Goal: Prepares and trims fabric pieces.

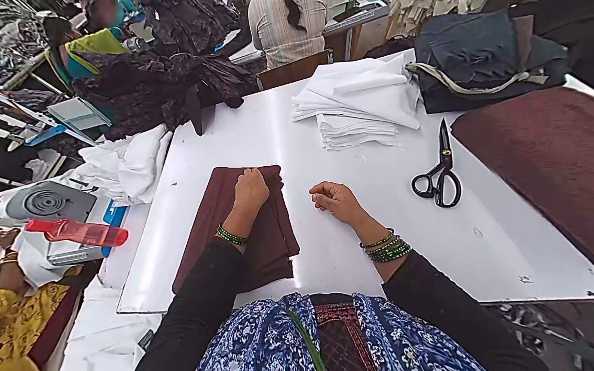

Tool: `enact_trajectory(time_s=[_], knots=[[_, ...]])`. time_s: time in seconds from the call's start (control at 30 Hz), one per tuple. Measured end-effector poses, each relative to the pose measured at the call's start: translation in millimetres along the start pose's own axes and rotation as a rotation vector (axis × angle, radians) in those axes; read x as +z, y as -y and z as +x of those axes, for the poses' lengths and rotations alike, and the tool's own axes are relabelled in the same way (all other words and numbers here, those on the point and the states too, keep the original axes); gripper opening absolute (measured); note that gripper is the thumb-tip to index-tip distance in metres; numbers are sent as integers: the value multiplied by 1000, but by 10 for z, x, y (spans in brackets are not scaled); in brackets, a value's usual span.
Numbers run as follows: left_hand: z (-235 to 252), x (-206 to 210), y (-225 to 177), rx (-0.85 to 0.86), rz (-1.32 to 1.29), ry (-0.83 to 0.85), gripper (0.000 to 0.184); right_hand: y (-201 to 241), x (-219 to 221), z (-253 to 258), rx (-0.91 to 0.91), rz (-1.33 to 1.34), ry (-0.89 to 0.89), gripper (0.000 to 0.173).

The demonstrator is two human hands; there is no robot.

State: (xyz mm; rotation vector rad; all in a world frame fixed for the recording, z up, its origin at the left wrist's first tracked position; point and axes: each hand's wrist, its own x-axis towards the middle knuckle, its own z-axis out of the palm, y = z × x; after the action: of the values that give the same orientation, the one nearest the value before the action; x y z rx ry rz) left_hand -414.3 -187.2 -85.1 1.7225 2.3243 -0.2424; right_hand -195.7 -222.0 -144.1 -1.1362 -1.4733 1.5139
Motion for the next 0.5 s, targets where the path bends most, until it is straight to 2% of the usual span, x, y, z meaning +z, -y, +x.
enact_trajectory(time_s=[0.17, 0.4, 0.5], knots=[[35, -87, 226, 0, -115, -85, 34, 13, -23, -1, -13, -90, 27, 21], [9, -69, 357, -55, -276, -38, 32, 19, -18, -3, -7, -126, 47, 21], [-45, -83, 254, -55, -162, 4, 44, 26, -18, -1, -10, -129, 52, 22]])
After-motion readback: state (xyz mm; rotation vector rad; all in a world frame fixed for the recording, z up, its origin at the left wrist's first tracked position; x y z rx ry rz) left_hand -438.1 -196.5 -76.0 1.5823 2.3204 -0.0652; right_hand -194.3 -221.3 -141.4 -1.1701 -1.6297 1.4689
